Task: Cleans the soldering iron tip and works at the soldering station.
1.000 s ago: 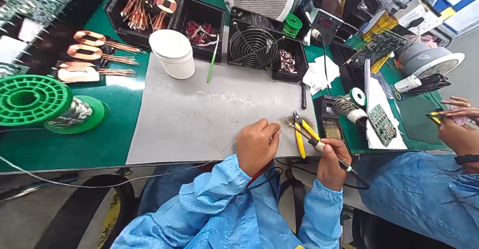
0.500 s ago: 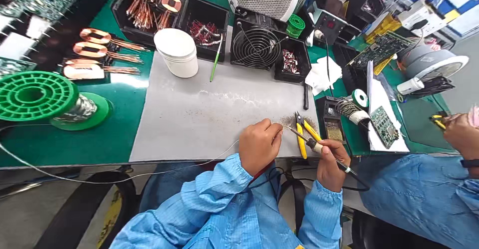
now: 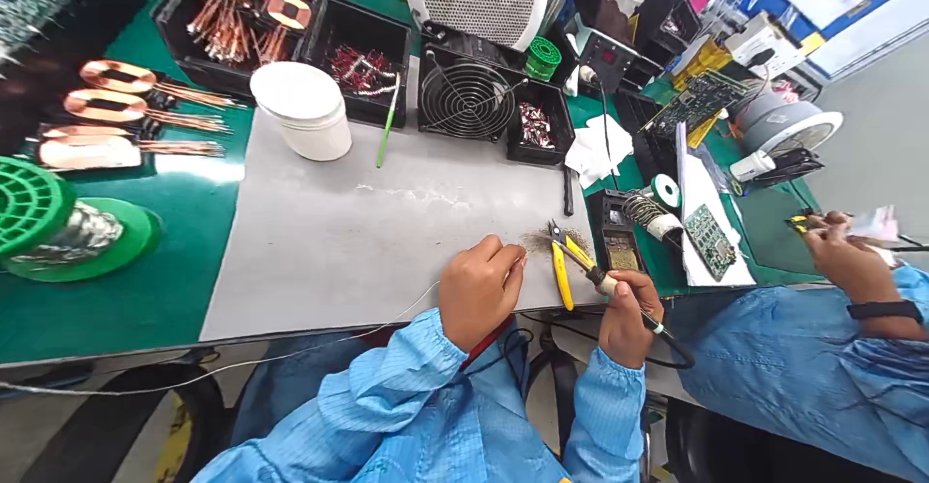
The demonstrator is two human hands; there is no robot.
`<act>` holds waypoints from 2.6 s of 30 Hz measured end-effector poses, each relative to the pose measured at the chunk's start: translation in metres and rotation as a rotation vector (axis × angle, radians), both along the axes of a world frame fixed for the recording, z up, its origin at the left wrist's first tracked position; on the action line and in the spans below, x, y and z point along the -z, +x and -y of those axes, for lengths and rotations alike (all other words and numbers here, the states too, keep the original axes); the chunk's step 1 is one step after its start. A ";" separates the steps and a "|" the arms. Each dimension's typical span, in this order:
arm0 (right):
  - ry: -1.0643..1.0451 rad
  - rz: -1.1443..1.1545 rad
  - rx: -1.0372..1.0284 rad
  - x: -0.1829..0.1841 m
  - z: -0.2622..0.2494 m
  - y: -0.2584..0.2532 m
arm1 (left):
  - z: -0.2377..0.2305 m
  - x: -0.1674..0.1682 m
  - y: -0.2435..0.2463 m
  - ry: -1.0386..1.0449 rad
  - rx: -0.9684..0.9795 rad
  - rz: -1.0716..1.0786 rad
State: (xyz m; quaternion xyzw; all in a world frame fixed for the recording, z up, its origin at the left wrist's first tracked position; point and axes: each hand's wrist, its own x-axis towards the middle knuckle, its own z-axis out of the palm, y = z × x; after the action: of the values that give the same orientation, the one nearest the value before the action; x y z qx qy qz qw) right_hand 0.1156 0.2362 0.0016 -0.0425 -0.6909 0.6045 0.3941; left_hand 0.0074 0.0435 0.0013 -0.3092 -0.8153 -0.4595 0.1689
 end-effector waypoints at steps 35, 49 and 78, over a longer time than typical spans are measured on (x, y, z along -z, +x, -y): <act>0.692 0.088 -0.127 -0.004 -0.012 0.015 | 0.002 -0.003 -0.001 0.035 0.024 0.016; 0.723 0.089 -0.199 -0.007 -0.009 0.015 | 0.001 -0.003 -0.001 -0.009 -0.016 0.011; 0.732 0.085 -0.235 -0.002 -0.009 0.011 | -0.002 0.000 -0.002 -0.009 0.011 0.010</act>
State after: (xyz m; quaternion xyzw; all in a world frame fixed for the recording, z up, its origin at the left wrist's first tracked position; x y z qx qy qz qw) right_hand 0.1271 0.2448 0.0040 0.1554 -0.8770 0.3565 0.2823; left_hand 0.0058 0.0452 0.0011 -0.3119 -0.8165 -0.4584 0.1610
